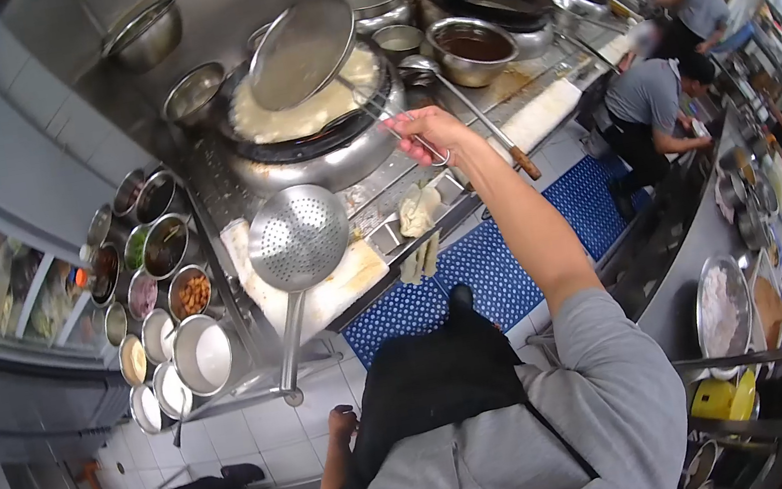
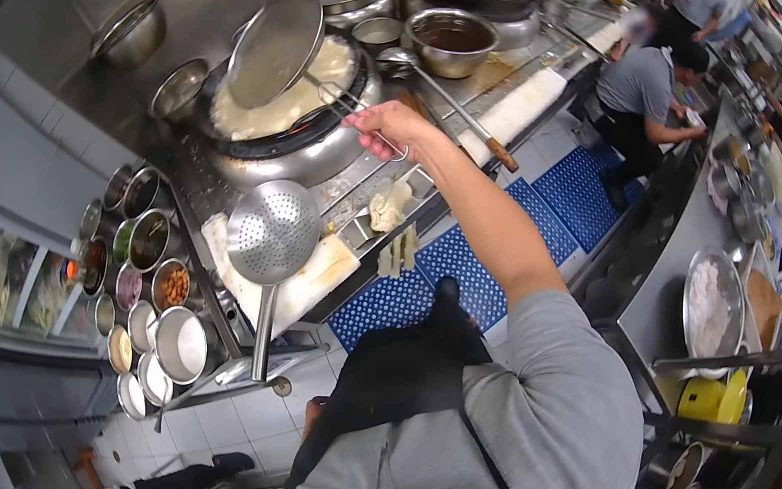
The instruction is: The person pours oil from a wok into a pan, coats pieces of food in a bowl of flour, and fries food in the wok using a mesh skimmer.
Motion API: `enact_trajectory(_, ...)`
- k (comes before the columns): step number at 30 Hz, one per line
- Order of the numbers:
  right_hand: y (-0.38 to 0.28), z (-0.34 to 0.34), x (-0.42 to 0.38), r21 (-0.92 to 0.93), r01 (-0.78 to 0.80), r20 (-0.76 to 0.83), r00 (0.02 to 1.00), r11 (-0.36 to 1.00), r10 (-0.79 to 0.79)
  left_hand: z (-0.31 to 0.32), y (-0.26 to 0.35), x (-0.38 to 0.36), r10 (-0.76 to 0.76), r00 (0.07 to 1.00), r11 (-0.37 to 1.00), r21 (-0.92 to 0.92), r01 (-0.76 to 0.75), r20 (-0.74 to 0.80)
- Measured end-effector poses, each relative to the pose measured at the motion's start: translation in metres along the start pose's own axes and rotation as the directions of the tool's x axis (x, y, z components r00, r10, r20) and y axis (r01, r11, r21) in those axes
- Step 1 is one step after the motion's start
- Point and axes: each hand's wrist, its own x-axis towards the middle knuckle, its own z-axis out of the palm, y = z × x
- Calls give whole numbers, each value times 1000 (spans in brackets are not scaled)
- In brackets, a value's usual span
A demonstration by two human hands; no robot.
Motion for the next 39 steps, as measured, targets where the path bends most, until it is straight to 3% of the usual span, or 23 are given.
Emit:
enact_trajectory(3,15,-42,12,16,-93,130,987,996,90,-5,21,-1,50,998,998,21,-51,35)
enact_trajectory(6,30,-70,17,-332,-219,-125,974,918,187,-5,42,11,126,992,992,13,-127,21)
enact_trajectory(7,45,-100,31,-498,-179,-60,983,848,173,0,52,16,159,987,987,5,-159,-1)
enact_trajectory(9,51,-111,19,-509,-143,-132,987,849,87,10,101,16,88,996,996,13,-88,-26)
enact_trajectory(12,45,-106,-27,-635,-161,-287,957,755,-37,41,134,57,192,980,968,-172,-180,54)
enact_trajectory(14,84,-132,-40,-888,48,-239,802,457,-548,66,171,80,208,973,955,-236,-181,98)
enact_trajectory(16,93,-126,-78,-786,205,-328,661,583,-675,89,224,84,221,972,940,-284,-189,84)
enact_trajectory(18,111,-125,-117,-486,259,-388,792,835,-471,109,283,72,214,975,922,-343,-179,66)
enact_trajectory(20,132,-121,-152,-314,195,-409,855,929,-317,125,335,59,189,981,898,-411,-155,42)
enact_trajectory(24,197,-131,-198,-302,4,-376,918,953,-123,156,364,78,107,976,910,-414,-20,187)
enact_trajectory(28,228,-131,-214,-267,-130,-382,924,955,19,170,361,82,332,937,938,-145,-316,110)
enact_trajectory(29,222,-126,-217,-338,-143,-367,930,930,9,168,357,78,440,897,896,52,-442,45)
enact_trajectory(31,236,-116,-207,-463,-45,-336,933,885,-128,158,345,77,685,727,641,433,-633,50)
enact_trajectory(32,260,-115,-193,-718,162,-226,866,677,-447,160,345,75,794,596,431,580,-691,120)
enact_trajectory(33,242,-102,-194,-631,18,-272,931,775,-243,162,344,71,781,611,533,371,-760,129)
enact_trajectory(34,243,-89,-187,-671,51,-278,908,740,-314,160,347,67,752,641,624,150,-767,153)
enact_trajectory(36,246,-63,-170,-640,58,-241,932,766,-272,155,370,26,412,869,910,-161,-381,272)
enact_trajectory(37,250,-49,-161,-673,79,-183,946,736,-269,155,371,24,323,897,923,-310,-227,303)
enact_trajectory(39,266,-16,-149,-646,197,-201,888,738,-414,148,373,22,320,823,851,-524,-33,468)
